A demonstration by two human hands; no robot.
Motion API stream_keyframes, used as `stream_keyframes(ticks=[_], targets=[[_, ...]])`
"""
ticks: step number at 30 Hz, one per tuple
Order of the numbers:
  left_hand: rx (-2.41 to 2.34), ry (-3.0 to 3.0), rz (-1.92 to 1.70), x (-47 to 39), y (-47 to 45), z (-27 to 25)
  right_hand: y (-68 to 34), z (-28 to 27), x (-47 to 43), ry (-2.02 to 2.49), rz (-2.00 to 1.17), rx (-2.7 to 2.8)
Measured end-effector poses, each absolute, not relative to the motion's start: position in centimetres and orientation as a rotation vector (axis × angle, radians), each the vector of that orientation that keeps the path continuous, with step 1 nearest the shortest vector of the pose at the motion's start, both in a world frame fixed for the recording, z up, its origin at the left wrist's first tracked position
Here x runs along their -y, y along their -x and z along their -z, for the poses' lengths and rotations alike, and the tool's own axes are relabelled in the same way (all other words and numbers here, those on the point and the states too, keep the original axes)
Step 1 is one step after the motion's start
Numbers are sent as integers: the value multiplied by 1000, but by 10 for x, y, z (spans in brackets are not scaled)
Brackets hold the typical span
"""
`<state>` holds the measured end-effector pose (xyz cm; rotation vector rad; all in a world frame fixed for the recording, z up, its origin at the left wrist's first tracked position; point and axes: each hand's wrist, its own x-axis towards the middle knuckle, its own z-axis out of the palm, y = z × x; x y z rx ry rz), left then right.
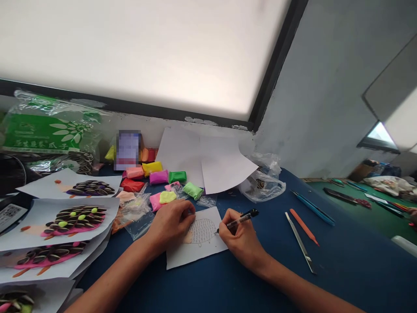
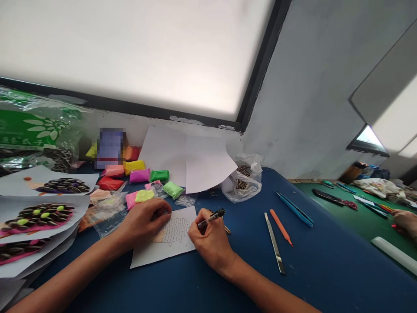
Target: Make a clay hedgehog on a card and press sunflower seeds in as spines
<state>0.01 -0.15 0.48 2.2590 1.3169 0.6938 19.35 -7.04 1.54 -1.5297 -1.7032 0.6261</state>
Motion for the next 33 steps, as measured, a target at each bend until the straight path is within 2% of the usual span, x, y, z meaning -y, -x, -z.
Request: stream_keyframes(ticks=[27,33], targets=[[-1314,-2279,-712,1,0,-4,-196,-18,69,1581,-659,1622],[-1298,-2290,-701,1,1,-5,-196,-20,68,1478,-776,1535]])
